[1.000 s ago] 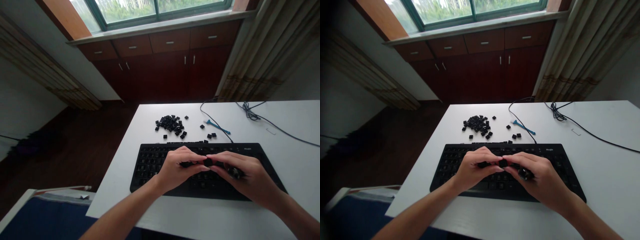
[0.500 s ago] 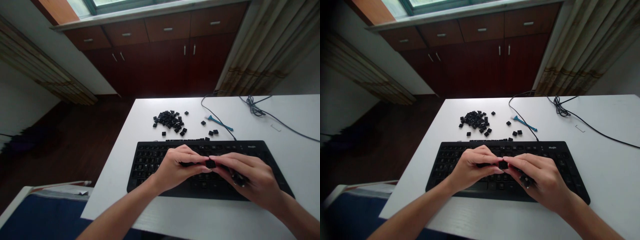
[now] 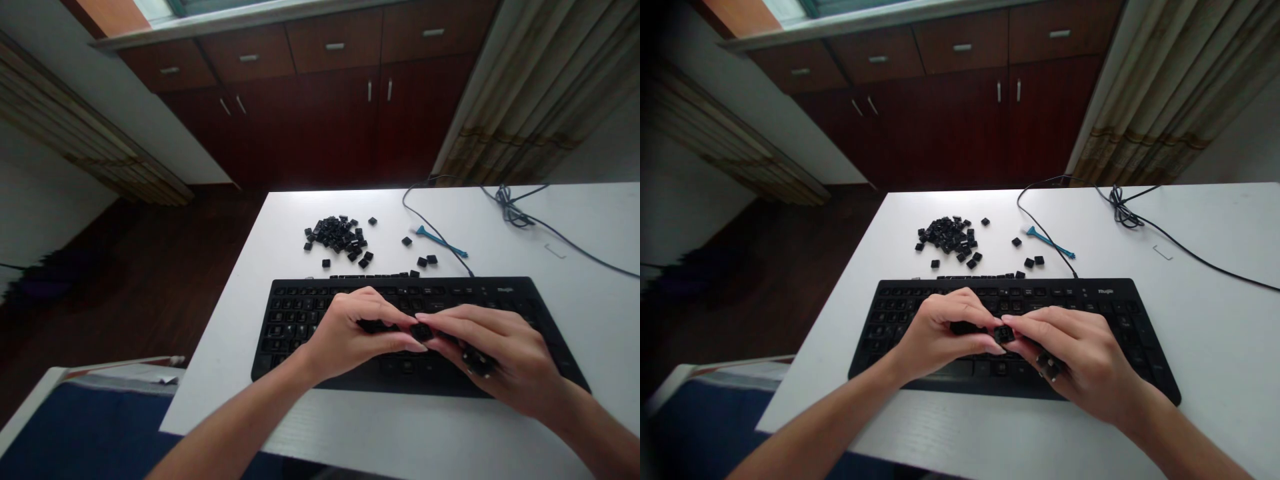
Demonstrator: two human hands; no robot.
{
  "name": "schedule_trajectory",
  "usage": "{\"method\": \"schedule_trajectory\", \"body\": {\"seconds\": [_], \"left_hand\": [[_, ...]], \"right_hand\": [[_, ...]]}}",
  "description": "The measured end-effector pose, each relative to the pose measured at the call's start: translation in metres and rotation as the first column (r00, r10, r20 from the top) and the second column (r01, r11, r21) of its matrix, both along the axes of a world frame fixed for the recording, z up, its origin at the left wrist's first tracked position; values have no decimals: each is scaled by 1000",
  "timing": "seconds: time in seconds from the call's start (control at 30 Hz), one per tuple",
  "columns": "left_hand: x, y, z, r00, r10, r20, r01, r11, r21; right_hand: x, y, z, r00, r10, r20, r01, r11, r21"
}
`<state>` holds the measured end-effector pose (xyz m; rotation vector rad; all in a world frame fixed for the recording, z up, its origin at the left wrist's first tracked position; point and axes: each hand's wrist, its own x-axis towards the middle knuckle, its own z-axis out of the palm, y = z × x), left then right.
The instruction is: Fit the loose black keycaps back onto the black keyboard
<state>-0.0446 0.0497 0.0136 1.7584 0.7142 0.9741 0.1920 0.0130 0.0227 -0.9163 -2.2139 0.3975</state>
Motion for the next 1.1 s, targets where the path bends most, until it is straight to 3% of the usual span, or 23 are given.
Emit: {"method": "schedule_trajectory", "body": {"seconds": [0.2,0.37,0.77,1.1], "left_hand": [[0,-2,3,995,57,-84,-60,997,-41],[0,-3,-2,997,64,-52,-69,993,-98],[0,-5,-2,998,56,-20,-57,997,-47],[3,-5,-1,996,85,-34,-86,995,-44]], "right_hand": [[1,-1,-5,997,62,38,-60,996,-60],[2,-1,-9,991,105,78,-100,992,-71],[-6,-3,-7,1000,-7,9,7,999,-42],[-6,-4,-9,997,11,74,-11,1000,0]]}}
